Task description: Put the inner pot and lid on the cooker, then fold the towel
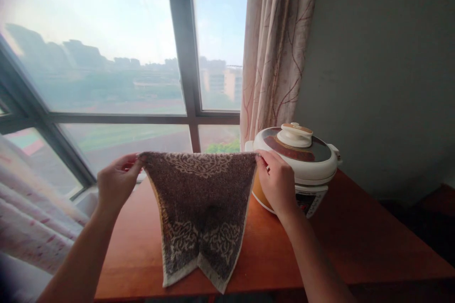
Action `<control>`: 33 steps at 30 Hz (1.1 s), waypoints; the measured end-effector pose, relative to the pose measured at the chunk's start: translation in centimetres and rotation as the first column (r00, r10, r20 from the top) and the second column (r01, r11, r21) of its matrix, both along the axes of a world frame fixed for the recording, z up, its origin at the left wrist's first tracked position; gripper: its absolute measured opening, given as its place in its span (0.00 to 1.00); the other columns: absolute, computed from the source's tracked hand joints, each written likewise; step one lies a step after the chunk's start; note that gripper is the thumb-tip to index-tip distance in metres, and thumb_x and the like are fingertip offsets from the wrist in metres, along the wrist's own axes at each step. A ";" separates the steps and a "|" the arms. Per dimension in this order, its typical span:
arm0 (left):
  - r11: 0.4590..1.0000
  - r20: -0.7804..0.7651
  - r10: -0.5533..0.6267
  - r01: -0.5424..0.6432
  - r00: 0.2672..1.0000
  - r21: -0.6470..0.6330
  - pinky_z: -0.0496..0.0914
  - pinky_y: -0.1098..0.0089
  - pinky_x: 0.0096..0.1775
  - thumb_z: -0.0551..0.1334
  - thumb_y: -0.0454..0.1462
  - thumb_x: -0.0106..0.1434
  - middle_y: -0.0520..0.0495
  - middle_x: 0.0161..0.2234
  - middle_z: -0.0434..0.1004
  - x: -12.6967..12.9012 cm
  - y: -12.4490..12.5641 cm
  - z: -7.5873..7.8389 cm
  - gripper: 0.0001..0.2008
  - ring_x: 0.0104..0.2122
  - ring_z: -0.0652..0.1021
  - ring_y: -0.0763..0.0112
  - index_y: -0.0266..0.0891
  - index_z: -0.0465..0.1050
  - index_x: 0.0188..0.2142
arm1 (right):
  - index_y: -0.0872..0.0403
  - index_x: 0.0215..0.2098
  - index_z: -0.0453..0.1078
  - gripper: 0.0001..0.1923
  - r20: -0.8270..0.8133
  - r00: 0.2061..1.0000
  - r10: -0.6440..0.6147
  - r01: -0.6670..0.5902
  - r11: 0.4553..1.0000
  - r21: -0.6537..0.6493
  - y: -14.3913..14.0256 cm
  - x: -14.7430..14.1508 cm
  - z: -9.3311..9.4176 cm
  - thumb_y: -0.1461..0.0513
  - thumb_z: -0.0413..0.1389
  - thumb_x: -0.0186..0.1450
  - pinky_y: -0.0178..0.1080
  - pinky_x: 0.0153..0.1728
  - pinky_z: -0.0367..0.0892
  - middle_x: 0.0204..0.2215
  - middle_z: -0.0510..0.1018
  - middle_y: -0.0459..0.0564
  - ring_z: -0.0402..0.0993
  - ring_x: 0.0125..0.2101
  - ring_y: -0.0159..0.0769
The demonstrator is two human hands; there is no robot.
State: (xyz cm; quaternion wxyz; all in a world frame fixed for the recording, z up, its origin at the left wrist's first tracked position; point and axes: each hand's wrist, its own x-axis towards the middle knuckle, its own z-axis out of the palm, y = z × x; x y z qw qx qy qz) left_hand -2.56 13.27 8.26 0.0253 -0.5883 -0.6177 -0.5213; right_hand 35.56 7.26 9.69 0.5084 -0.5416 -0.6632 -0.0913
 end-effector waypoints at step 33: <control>0.966 -0.400 -0.005 -0.099 0.917 -0.239 0.60 0.66 0.28 0.54 0.47 0.67 0.45 0.28 0.83 1.3 -3.2 3.6 0.15 0.28 0.81 0.53 0.51 0.77 0.45 | 0.52 0.39 0.80 0.13 -0.583 0.802 0.135 -0.250 0.961 -0.122 -0.9 1.9 2.5 0.53 0.62 0.60 0.40 0.28 0.76 0.27 0.80 0.49 0.77 0.28 0.39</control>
